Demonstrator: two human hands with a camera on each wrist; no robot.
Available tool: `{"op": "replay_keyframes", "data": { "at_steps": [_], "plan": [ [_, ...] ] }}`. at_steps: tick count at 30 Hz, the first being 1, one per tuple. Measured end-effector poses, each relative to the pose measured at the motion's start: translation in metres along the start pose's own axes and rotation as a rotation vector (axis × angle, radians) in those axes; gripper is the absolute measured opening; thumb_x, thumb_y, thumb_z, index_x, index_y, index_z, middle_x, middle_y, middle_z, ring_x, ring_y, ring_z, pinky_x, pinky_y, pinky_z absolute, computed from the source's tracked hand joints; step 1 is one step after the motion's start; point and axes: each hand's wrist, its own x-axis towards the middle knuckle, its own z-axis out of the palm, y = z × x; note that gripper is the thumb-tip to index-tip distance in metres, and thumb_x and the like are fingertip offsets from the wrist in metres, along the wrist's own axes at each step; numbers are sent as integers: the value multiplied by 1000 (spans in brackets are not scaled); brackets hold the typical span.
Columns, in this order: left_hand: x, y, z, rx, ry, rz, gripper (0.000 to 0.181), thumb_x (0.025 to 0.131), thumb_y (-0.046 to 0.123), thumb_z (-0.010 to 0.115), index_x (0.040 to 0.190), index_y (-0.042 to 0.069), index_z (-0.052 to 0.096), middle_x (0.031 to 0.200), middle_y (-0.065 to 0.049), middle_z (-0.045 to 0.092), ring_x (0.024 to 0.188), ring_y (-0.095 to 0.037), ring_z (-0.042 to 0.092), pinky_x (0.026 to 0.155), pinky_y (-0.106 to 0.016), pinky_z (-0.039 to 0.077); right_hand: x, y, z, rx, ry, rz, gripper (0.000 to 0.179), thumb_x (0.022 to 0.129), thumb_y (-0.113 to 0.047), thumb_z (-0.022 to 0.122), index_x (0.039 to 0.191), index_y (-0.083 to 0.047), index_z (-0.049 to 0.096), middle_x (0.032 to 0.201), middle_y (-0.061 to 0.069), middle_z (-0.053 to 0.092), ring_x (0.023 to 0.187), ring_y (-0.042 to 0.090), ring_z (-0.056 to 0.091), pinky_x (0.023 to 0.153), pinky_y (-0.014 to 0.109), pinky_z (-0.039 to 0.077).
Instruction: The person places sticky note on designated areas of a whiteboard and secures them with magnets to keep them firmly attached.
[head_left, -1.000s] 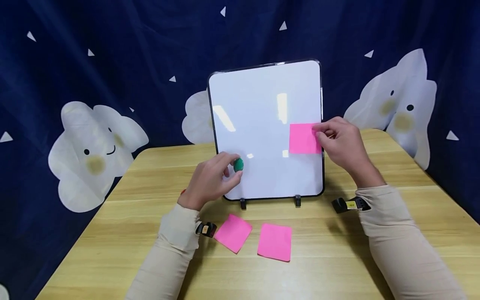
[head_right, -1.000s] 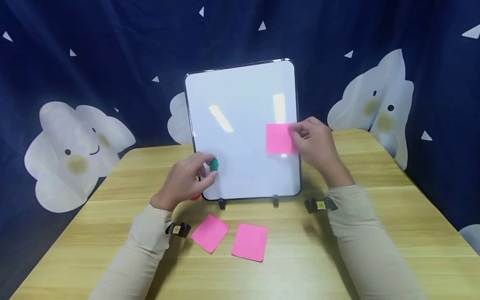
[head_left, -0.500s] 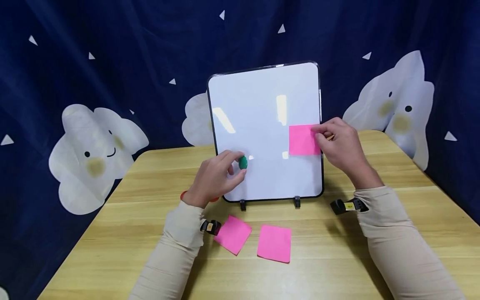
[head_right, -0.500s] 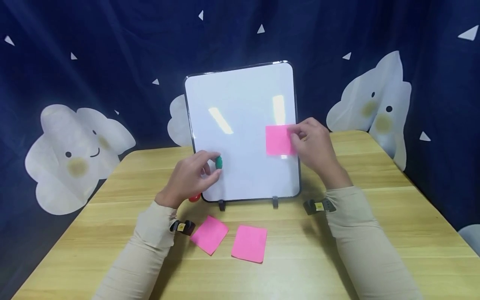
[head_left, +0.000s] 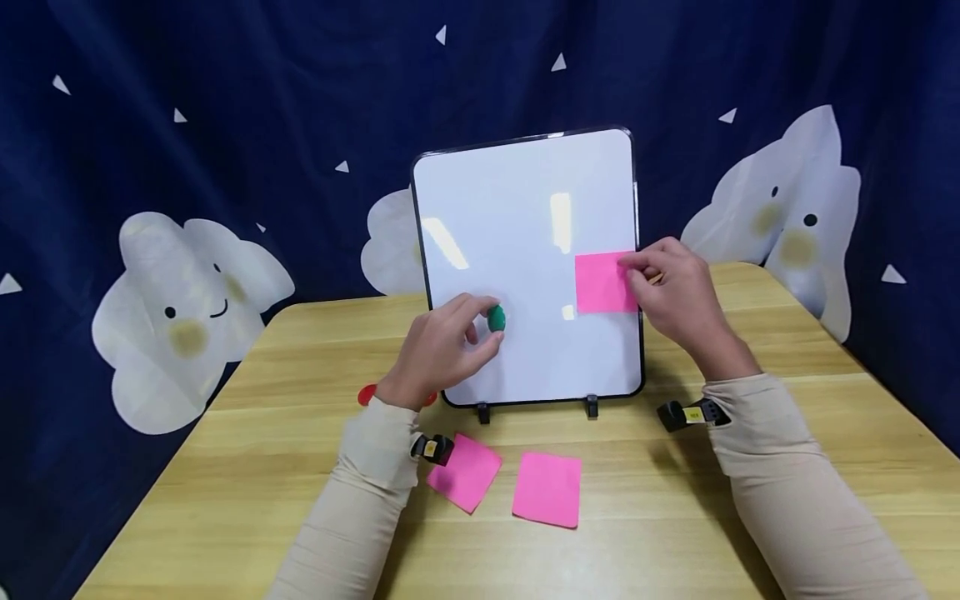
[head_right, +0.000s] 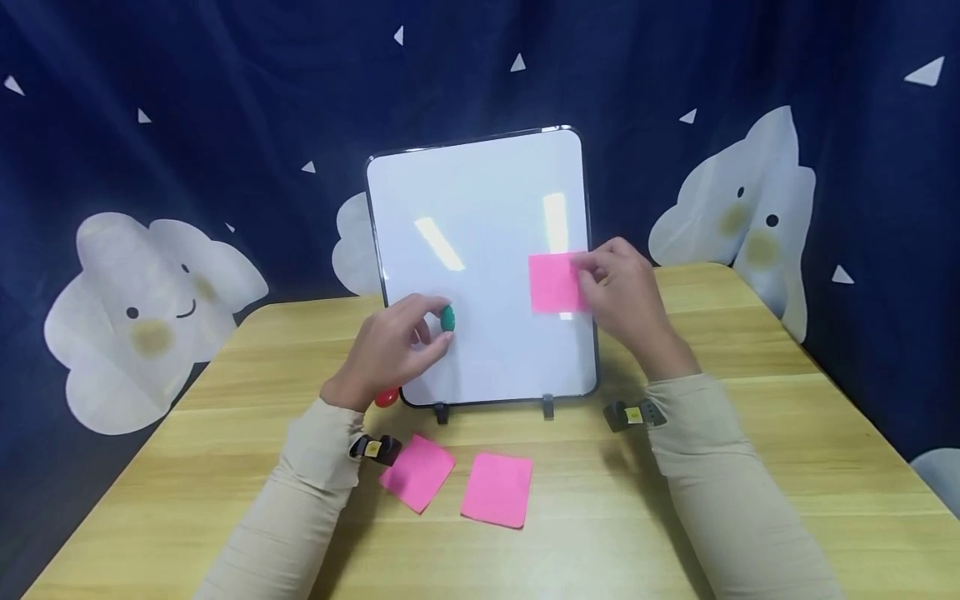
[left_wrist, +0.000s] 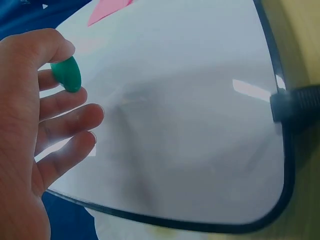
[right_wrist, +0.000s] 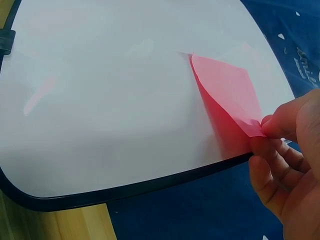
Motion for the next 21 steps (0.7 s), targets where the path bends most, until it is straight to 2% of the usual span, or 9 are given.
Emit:
{"op": "replay_keyframes", "data": {
  "at_steps": [8, 16, 21],
  "plan": [
    [8, 5, 6, -5, 14, -18, 29, 91, 25, 67, 116, 10, 68, 98, 1, 67, 67, -8, 56, 54, -24, 45, -1, -1, 2, -26, 25, -52, 15, 89, 7, 64, 98, 7, 76, 92, 13, 58, 79, 24, 62, 64, 8, 41],
    [15, 9, 10, 111, 56, -47, 32, 90, 30, 66, 116, 13, 72, 98, 0, 69, 63, -7, 53, 51, -24, 45, -2, -1, 2, -42, 25, -70, 17, 88, 7, 65, 101, 6, 76, 92, 13, 58, 81, 21, 60, 65, 12, 40],
    [19, 12, 11, 127, 39, -88, 32, 90, 31, 67, 118, 14, 72, 100, 0, 68, 64, -8, 52, 54, -24, 46, -2, -1, 2, -74, 34, -84, 14, 88, 6, 65, 99, 7, 74, 90, 14, 60, 80, 23, 61, 69, 17, 46]
  ]
}}
